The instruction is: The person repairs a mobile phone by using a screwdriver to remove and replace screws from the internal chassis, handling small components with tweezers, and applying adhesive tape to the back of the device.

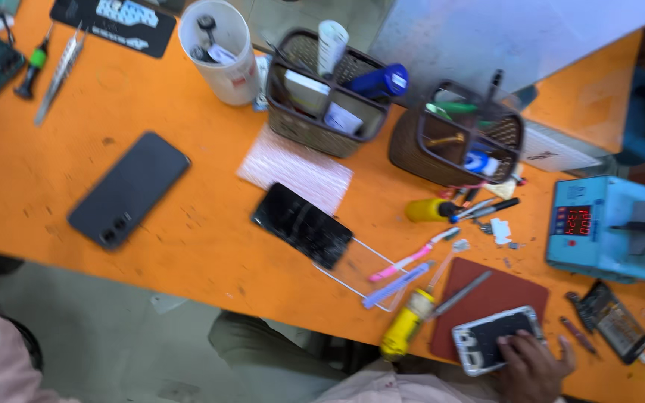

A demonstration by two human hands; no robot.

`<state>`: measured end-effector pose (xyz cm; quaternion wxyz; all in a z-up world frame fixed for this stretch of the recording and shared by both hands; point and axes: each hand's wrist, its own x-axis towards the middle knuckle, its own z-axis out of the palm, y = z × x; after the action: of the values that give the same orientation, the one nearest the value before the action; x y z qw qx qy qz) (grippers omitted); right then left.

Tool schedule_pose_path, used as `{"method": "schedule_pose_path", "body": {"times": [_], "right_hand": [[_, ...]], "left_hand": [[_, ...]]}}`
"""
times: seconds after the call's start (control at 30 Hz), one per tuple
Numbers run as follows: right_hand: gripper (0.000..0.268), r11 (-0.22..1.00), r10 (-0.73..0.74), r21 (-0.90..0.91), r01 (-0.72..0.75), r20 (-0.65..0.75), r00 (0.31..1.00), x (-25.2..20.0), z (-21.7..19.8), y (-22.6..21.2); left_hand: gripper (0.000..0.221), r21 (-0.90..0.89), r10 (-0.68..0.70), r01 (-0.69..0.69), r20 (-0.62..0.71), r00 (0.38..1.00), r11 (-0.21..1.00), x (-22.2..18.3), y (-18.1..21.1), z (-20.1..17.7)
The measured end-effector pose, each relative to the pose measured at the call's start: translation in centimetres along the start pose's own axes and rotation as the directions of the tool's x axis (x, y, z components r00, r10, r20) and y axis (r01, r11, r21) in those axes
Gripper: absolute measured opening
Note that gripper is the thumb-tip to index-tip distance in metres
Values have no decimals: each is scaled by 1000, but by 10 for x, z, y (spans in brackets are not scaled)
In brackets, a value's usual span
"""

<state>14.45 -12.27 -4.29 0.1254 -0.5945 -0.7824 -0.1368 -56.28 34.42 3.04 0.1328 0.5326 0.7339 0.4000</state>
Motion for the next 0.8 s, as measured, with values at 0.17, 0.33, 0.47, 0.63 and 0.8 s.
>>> {"method": "schedule_pose_path", "body": {"times": [0.17,0.33,0.47,0.63,0.8], "right_hand": [[32,999,-21,38,27,-155,988,8,0,-2],[35,993,15,118,1,-135,991,16,-22,-3],[28,989,29,146,-4,-168,985,19,-35,-1],[24,994,11,105,11,-206,978,20,-43,3],[23,994,28,109,-9,-176,984,15,-40,8]], "left_hand": [[48,-341,-8,-10,-52,999,940,-171,71,-39],[52,-528,236,-182,35,971,830,-317,207,-32],[74,-394,619,-595,-80,781,700,-374,288,16],[80,-300,696,-683,-77,714,667,-385,310,63],[77,-201,645,-626,41,763,753,-375,293,97]]}}
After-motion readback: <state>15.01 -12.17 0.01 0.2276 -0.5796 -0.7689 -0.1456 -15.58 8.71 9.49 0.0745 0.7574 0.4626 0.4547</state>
